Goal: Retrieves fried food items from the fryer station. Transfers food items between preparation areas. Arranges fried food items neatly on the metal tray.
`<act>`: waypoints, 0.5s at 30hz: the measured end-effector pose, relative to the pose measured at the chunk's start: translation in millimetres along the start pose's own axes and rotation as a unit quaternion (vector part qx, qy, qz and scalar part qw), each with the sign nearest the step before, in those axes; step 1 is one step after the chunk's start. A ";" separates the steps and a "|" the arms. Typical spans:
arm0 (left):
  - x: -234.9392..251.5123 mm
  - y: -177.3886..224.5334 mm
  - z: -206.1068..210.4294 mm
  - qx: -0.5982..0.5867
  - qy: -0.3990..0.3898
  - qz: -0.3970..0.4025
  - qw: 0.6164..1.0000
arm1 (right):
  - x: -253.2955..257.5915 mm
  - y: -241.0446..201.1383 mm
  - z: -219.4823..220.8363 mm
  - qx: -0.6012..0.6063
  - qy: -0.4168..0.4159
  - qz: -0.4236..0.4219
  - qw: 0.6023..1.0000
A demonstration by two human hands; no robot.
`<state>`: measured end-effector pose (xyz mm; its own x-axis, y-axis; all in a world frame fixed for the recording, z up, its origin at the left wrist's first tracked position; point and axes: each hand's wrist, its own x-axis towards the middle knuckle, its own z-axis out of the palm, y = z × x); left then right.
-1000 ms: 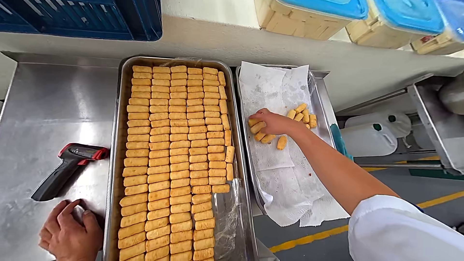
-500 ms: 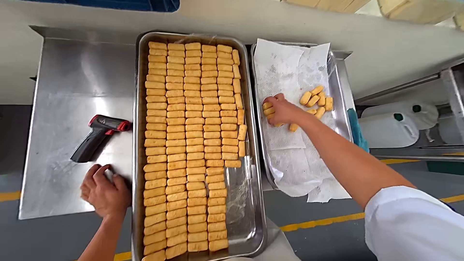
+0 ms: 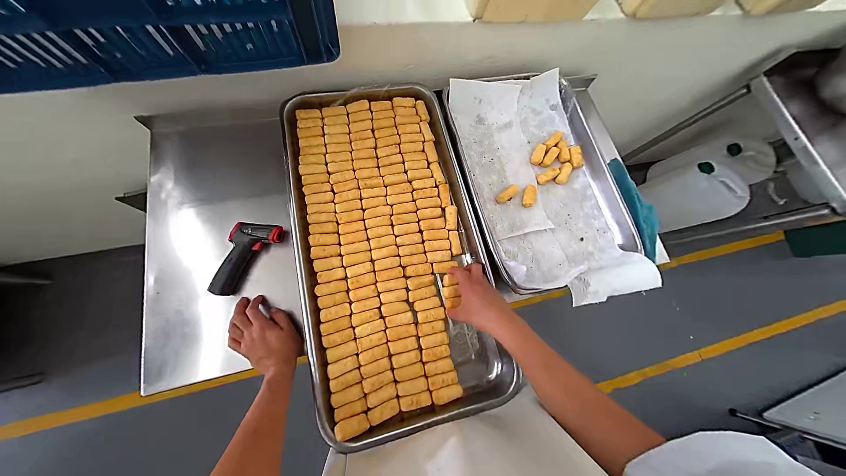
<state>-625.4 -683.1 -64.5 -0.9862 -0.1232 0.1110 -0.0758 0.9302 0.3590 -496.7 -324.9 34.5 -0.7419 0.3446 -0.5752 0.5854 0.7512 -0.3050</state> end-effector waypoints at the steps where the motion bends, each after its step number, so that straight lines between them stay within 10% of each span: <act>1: -0.3 0.8 -0.6 -0.002 -0.001 0.001 1.000 | 0.7 0.7 9.8 0.011 0.017 -0.005 1.000; 15: -0.2 -2.4 2.2 -0.013 -0.009 0.004 1.000 | -18.6 36.4 42.6 0.034 0.140 -0.119 0.982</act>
<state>-625.4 -684.5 -67.5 -0.9892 -0.1095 0.0977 -0.0644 0.9221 0.3815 -447.7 -328.0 1.8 -0.9154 0.3128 -0.2533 0.3985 0.7932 -0.4605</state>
